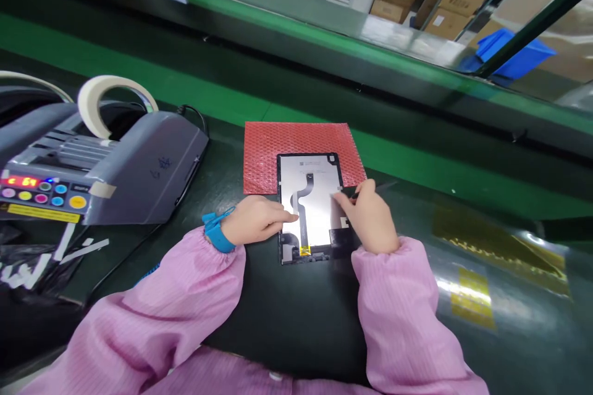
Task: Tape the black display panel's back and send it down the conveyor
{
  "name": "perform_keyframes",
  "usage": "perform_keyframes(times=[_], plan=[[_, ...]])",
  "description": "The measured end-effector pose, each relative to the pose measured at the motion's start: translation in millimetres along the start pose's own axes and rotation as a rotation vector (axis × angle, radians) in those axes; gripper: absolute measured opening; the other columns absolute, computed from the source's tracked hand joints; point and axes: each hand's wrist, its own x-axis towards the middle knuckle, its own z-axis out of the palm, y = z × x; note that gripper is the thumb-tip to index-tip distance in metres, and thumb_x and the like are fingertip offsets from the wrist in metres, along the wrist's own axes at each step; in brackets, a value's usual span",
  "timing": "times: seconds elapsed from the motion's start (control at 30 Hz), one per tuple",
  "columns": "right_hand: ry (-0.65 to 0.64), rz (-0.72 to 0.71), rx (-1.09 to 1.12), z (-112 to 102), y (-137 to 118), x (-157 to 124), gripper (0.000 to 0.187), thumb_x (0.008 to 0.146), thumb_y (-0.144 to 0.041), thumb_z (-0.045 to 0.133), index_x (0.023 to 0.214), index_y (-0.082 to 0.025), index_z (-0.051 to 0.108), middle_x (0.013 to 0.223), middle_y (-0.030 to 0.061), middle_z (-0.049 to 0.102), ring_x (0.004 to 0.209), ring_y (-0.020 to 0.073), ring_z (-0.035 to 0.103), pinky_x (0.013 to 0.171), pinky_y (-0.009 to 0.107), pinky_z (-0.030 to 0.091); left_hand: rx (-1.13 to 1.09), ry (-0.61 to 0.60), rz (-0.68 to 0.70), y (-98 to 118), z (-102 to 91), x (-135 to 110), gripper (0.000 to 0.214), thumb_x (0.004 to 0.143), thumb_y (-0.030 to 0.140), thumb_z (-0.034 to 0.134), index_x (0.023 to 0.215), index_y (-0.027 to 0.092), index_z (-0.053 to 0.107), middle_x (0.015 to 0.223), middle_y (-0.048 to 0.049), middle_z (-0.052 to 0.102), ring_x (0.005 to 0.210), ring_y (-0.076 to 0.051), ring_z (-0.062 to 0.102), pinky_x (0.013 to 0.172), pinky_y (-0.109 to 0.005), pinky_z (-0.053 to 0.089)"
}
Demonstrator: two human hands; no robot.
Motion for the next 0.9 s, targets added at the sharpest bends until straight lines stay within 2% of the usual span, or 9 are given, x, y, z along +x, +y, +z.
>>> perform_keyframes(times=[0.13, 0.27, 0.4, 0.47, 0.53, 0.6, 0.7, 0.8, 0.9], plan=[[-0.082, -0.046, 0.134, 13.2, 11.8, -2.8, 0.048, 0.071, -0.045, 0.075, 0.084, -0.028, 0.032, 0.072, -0.0024, 0.059, 0.063, 0.0220, 0.059, 0.059, 0.033, 0.041, 0.001, -0.027, -0.012, 0.7, -4.3, -1.4, 0.034, 0.093, 0.021, 0.045, 0.110, 0.028, 0.074, 0.093, 0.0002, 0.077, 0.080, -0.015, 0.069, 0.066, -0.026, 0.043], [-0.115, -0.131, 0.591, 21.8, 24.5, -2.0, 0.053, 0.072, -0.050, 0.074, 0.087, -0.028, 0.028, 0.077, -0.0062, 0.053, 0.058, 0.0147, 0.052, 0.057, 0.029, 0.042, 0.044, -0.015, 0.029, 3.3, -5.8, -3.0, 0.033, 0.096, 0.022, 0.044, 0.111, 0.028, 0.072, 0.091, -0.0001, 0.075, 0.077, -0.016, 0.067, 0.067, -0.027, 0.046], [-0.051, -0.129, 0.872, 15.0, 24.6, -2.9, 0.059, 0.070, -0.053, 0.078, 0.088, -0.029, 0.027, 0.096, -0.0017, 0.061, 0.059, 0.0123, 0.055, 0.052, 0.026, 0.044, 0.105, 0.193, 0.014, 5.3, -1.0, 0.6, 0.032, 0.096, 0.020, 0.043, 0.114, 0.022, 0.069, 0.100, -0.0074, 0.072, 0.096, -0.022, 0.065, 0.084, -0.035, 0.051], [0.059, -0.140, 0.882, 1.3, 23.1, -1.3, 0.059, 0.069, -0.052, 0.080, 0.087, -0.029, 0.029, 0.099, 0.0005, 0.063, 0.068, 0.0148, 0.061, 0.056, 0.027, 0.048, 0.082, 0.344, -0.121, 3.5, 3.4, 2.5, 0.035, 0.096, 0.018, 0.041, 0.122, 0.018, 0.064, 0.124, -0.0134, 0.066, 0.117, -0.025, 0.059, 0.099, -0.040, 0.049], [0.206, -0.176, 0.856, -20.3, 24.5, 3.0, 0.055, 0.068, -0.048, 0.082, 0.086, -0.029, 0.033, 0.100, 0.0019, 0.064, 0.084, 0.0189, 0.066, 0.065, 0.031, 0.052, 0.062, 0.397, -0.272, -0.4, 7.5, 2.9, 0.040, 0.097, 0.020, 0.042, 0.134, 0.014, 0.057, 0.143, -0.0178, 0.056, 0.135, -0.030, 0.048, 0.111, -0.047, 0.041], [0.365, -0.203, 0.852, -47.2, 29.4, 9.6, 0.051, 0.068, -0.042, 0.084, 0.084, -0.029, 0.037, 0.101, 0.0039, 0.065, 0.103, 0.0226, 0.066, 0.076, 0.035, 0.054, 0.045, 0.326, -0.335, -5.2, 9.2, 2.0, 0.047, 0.098, 0.027, 0.047, 0.143, 0.014, 0.049, 0.150, -0.0177, 0.050, 0.144, -0.034, 0.039, 0.116, -0.054, 0.034], [0.504, -0.205, 0.908, -84.9, 37.4, 22.0, 0.048, 0.067, -0.034, 0.087, 0.081, -0.030, 0.041, 0.101, 0.0070, 0.068, 0.108, 0.0231, 0.065, 0.090, 0.038, 0.051, -0.019, 0.188, -0.252, -13.3, 4.8, 0.0, 0.053, 0.099, 0.035, 0.048, 0.150, 0.021, 0.042, 0.146, -0.0127, 0.056, 0.144, -0.032, 0.040, 0.118, -0.056, 0.030], [0.424, -0.193, 0.912, -98.1, 36.5, 34.5, 0.050, 0.063, -0.036, 0.089, 0.076, -0.028, 0.042, 0.097, 0.0074, 0.069, 0.094, 0.0221, 0.068, 0.085, 0.037, 0.052, -0.096, 0.143, -0.142, -23.1, -3.1, -0.5, 0.051, 0.100, 0.028, 0.044, 0.150, 0.022, 0.039, 0.144, -0.0108, 0.059, 0.140, -0.025, 0.048, 0.122, -0.055, 0.024], [0.195, -0.154, 0.866, -75.1, 24.4, 44.7, 0.058, 0.058, -0.048, 0.089, 0.077, -0.027, 0.039, 0.096, 0.0054, 0.071, 0.080, 0.0197, 0.066, 0.068, 0.033, 0.052, -0.143, 0.172, -0.159, -35.2, -6.6, -0.4, 0.053, 0.097, 0.024, 0.049, 0.149, 0.022, 0.037, 0.150, -0.0117, 0.053, 0.145, -0.026, 0.041, 0.124, -0.058, 0.015]])
